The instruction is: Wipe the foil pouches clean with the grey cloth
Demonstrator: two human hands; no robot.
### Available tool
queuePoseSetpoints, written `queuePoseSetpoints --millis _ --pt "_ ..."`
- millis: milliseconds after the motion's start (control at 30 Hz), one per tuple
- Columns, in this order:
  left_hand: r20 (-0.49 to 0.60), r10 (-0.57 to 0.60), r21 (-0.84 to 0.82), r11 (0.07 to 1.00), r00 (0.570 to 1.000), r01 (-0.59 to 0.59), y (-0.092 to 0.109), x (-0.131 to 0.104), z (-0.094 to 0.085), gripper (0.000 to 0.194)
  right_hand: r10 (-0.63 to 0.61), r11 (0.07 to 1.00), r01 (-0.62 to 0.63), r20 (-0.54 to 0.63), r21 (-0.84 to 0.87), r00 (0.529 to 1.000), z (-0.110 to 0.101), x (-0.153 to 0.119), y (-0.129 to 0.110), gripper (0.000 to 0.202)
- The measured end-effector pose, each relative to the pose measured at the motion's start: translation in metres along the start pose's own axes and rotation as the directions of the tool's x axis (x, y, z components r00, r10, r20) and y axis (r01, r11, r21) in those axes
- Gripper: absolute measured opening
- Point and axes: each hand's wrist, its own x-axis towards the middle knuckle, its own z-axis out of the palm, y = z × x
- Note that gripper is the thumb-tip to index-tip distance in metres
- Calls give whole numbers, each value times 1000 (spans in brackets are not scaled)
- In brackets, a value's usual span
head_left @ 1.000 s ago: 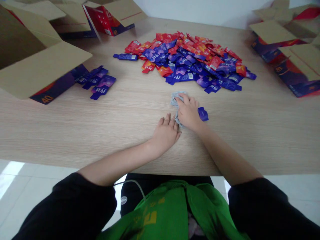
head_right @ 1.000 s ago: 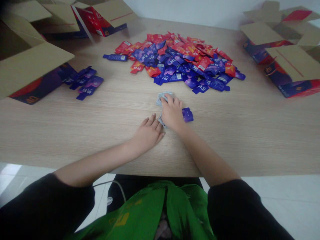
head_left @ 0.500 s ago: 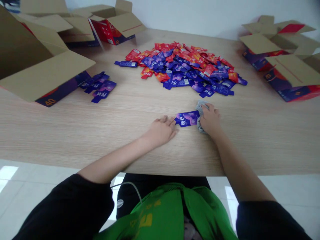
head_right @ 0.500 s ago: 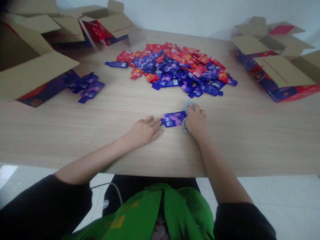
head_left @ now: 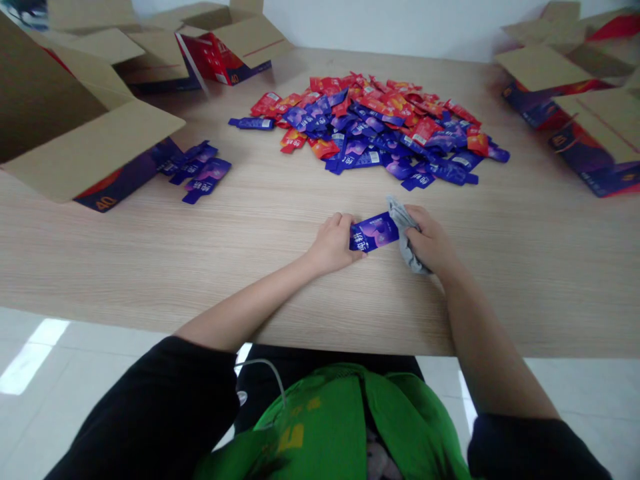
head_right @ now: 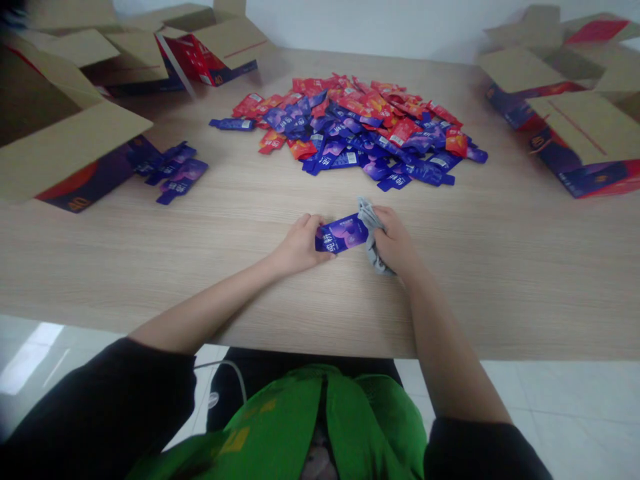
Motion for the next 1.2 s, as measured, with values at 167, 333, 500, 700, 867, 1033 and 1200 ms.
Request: queuePoseSetpoints --millis 167,333,500,700,867,1033,1200 --pt "-20 102 19 995 995 -102 0 -9 -2 35 31 999 -30 -74 16 997 -9 -3 -7 46" --pt "68 236 339 908 969 -245 -4 -16 -7 35 115 993 -107 -209 49 971 -23 -6 0 48" --pt "84 244 328 909 966 -258 -2 -32 -20 42 29 993 -34 -40 -109 999 -11 -6 5 48" --pt "78 145 380 910 986 -164 -4 -45 -14 59 -14 970 22 35 -243 999 4 -7 11 53" --pt "114 138 405 898 984 -173 -3 -47 -5 55 48 988 -54 -46 -147 998 -4 -2 10 50" --pt "130 118 427 890 985 -163 3 -52 -4 57 56 986 -86 -197 -144 979 -9 4 -13 53" --pt "170 87 422 894 982 -152 7 -53 -6 59 -111 968 84 -103 -236 988 15 11 -57 64"
